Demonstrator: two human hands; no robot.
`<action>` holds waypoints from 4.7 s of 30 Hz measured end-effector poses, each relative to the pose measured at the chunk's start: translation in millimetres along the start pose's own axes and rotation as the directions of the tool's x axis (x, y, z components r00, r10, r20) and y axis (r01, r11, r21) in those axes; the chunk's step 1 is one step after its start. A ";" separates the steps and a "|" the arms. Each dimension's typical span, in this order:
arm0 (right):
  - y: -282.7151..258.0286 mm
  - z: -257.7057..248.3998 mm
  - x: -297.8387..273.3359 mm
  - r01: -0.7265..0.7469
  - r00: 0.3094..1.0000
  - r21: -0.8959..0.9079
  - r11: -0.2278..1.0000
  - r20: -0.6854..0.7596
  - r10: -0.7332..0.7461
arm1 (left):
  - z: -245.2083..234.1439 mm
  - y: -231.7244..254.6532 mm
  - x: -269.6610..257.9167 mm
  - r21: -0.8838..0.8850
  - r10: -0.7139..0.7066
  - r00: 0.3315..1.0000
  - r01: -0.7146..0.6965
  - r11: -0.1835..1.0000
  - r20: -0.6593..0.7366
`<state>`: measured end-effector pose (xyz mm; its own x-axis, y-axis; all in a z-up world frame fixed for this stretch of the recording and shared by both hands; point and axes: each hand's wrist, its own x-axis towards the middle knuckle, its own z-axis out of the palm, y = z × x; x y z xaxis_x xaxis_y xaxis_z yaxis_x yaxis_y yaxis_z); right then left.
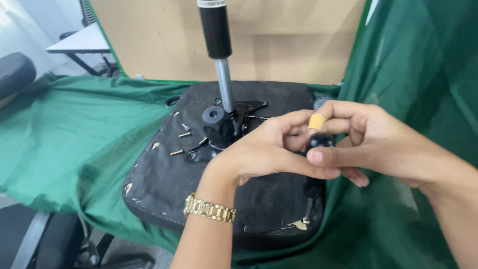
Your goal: The person uses a screwdriver to tighten screws into the underside of an office chair base. They pick up screws and turn the screwdriver repeatedly to secure the base plate to the chair.
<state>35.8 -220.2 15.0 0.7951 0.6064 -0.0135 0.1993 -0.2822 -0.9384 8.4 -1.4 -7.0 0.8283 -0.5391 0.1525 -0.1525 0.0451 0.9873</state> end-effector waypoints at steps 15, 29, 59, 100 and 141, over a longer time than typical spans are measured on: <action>64.3 -68.6 66.9 -0.224 0.923 -0.113 0.968 0.293 0.248 | -20.1 14.7 12.1 0.137 -0.111 0.980 0.089 0.987 0.162; 160.5 -101.5 99.4 0.444 0.815 0.019 0.896 0.407 -0.412 | -5.0 -9.9 3.2 0.104 0.065 0.996 -0.070 0.992 0.053; 189.8 -104.7 122.5 0.581 0.781 -0.026 0.813 0.299 -0.548 | 10.6 -35.2 14.6 0.333 0.228 0.952 -0.151 0.931 -0.206; 125.1 -104.7 95.8 0.128 0.916 -0.022 0.992 0.387 -0.110 | 5.0 -9.6 16.5 0.357 0.185 0.978 -0.139 0.924 -0.097; 37.5 -2.8 -5.9 0.216 0.955 -0.082 0.973 -0.189 -0.228 | -0.7 -16.7 9.4 -0.058 0.105 0.994 -0.104 0.993 0.020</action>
<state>40.1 -236.4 -19.2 0.8224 0.5027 0.2663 0.4124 -0.2045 -0.8878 19.2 -6.7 -22.1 0.7967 -0.5480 0.2548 -0.2062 0.1499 0.9670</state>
